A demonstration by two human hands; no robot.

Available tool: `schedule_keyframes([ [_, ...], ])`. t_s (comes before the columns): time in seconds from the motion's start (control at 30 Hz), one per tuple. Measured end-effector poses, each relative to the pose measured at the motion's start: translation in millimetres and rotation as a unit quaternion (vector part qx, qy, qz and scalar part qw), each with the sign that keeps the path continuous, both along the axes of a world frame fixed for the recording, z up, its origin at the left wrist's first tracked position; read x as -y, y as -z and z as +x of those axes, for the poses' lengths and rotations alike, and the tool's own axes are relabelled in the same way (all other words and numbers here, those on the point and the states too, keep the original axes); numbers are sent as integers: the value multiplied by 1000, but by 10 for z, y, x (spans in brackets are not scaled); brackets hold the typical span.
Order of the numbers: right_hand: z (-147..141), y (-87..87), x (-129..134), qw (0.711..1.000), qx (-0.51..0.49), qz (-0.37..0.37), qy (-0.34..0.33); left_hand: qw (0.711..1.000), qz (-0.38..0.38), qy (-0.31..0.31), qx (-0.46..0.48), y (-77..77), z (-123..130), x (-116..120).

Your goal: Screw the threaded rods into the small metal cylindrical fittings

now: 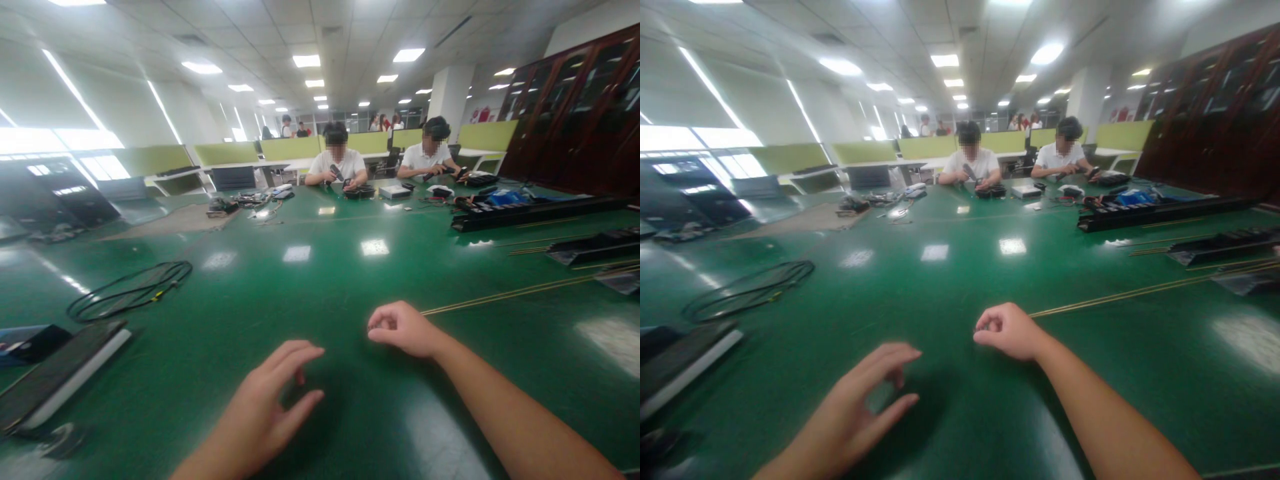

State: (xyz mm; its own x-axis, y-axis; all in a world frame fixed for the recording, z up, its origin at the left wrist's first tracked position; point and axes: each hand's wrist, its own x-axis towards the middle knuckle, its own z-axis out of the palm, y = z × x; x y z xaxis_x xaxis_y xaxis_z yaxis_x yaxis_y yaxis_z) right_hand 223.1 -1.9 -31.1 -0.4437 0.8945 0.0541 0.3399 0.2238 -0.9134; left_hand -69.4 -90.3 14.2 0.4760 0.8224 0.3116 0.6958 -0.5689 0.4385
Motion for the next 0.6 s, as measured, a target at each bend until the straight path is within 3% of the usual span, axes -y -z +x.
schedule_keyframes([
  [0.13, 40, -5, 0, 997, -42, -47, -51, 989, 7, 121, -86, -52, 746, -374],
  [0.27, 47, -24, -1, 992, -41, -46, -111, 972, 47, 183, -137, 51, 1080, -625],
  [0.43, 9, -25, -11, 995, -13, -34, -91, 974, 57, 169, -137, 166, 1109, -670],
  [0.6, -3, -30, 12, 995, 4, -50, -82, 983, 34, 140, -110, 152, 875, -614],
])
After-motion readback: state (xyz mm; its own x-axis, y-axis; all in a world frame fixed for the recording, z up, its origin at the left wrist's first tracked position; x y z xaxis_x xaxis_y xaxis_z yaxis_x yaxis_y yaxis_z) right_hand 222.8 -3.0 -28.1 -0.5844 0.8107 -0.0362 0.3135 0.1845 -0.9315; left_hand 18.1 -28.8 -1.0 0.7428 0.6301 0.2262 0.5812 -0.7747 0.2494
